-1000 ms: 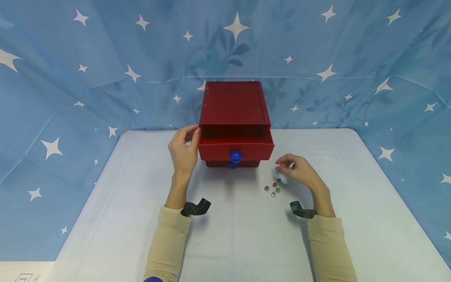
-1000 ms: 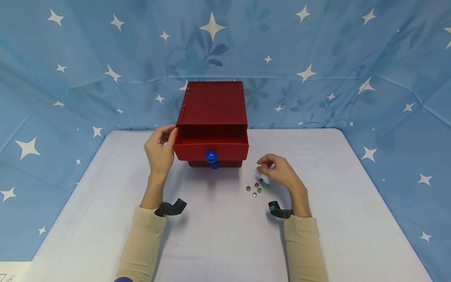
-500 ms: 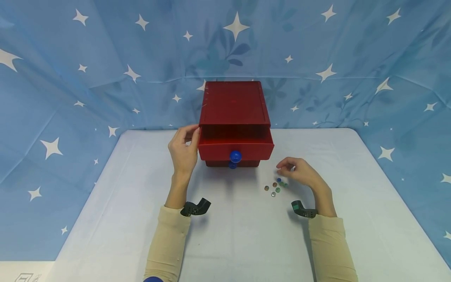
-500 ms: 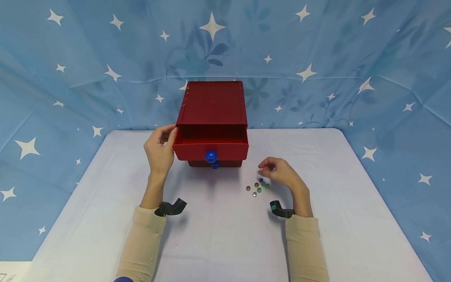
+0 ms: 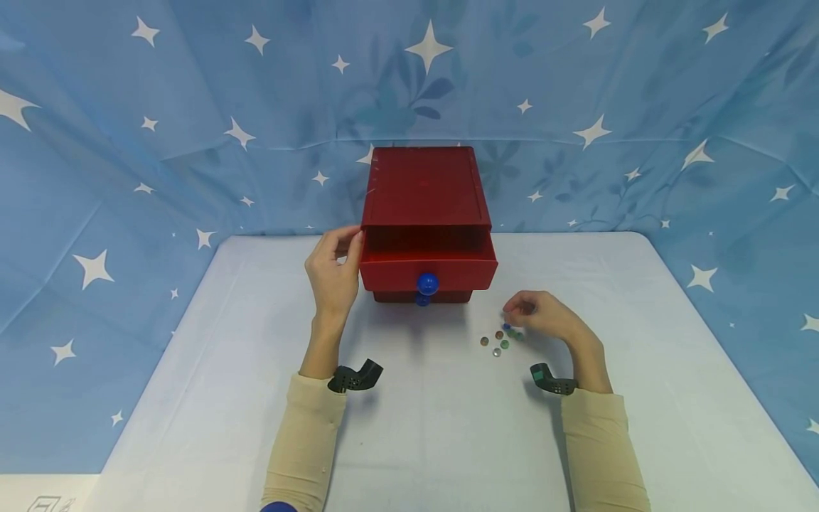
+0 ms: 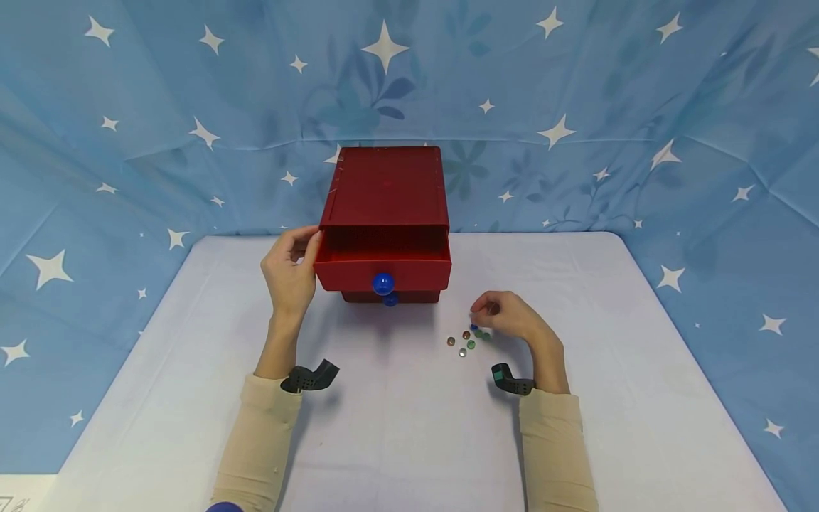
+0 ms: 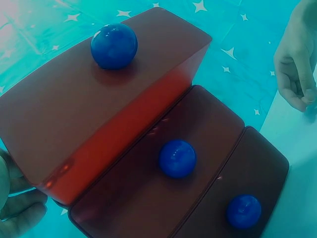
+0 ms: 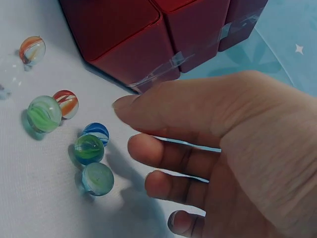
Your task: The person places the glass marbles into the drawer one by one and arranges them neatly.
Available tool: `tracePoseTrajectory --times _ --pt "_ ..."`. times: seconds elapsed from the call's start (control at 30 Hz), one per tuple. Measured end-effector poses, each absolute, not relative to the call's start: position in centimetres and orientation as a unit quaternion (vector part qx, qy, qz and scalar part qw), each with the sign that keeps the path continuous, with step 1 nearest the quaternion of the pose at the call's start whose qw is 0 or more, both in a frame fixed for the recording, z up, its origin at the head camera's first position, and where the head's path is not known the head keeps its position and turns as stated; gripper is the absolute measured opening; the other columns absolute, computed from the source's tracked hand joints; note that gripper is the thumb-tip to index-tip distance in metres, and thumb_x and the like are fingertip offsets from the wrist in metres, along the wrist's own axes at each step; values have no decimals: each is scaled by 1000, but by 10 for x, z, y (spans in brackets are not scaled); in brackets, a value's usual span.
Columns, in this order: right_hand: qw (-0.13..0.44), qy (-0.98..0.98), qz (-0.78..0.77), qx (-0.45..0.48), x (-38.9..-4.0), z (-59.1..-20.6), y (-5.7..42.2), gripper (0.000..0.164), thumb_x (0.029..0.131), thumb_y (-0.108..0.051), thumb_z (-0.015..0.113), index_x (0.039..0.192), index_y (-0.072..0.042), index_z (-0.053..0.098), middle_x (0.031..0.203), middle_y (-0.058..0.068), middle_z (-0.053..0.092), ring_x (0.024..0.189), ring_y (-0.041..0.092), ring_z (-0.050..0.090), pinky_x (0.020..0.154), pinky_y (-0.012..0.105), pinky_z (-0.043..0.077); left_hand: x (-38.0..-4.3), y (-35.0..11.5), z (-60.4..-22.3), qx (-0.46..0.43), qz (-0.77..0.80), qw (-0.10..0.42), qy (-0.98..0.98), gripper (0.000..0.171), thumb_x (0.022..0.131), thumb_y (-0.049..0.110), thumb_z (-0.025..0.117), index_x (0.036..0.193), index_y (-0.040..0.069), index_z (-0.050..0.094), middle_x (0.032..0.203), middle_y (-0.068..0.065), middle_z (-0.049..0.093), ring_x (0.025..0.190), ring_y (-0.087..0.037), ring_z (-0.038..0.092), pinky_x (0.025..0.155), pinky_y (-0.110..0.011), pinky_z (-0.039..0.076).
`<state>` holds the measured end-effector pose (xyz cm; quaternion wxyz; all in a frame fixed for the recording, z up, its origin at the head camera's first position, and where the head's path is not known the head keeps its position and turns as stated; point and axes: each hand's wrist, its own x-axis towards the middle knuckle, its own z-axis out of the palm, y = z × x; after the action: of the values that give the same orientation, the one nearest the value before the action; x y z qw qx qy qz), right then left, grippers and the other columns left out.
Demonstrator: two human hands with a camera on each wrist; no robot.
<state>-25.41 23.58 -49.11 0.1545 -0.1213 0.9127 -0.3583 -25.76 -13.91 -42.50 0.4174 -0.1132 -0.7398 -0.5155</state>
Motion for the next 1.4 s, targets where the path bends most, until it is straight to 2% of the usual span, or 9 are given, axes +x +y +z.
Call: tracePoseTrajectory --times 0.27,0.53,1.4 --pt "180 915 -343 -114 -255 -493 235 18 89 -18 70 103 -7 72 91 4 70 87 19 58 78 31 46 -258 -139 -425 -110 -514 413 -744 19 96 16 67 106 1 74 98 -15 74 79 -25 69 76 -14 52" --pt "196 919 -327 -103 -255 -496 235 23 87 -28 73 101 -10 71 93 3 70 91 21 56 78 31 45 -258 -139 -425 -112 -516 417 -740 19 95 16 68 105 1 74 97 -15 74 78 -25 69 75 -14 53" --pt "202 926 -302 -99 -255 -498 231 16 88 -28 71 90 -12 72 86 1 69 88 21 54 73 31 44 -258 -139 -426 -114 -511 416 -744 19 96 15 67 105 0 74 97 -15 74 78 -24 69 76 -13 53"
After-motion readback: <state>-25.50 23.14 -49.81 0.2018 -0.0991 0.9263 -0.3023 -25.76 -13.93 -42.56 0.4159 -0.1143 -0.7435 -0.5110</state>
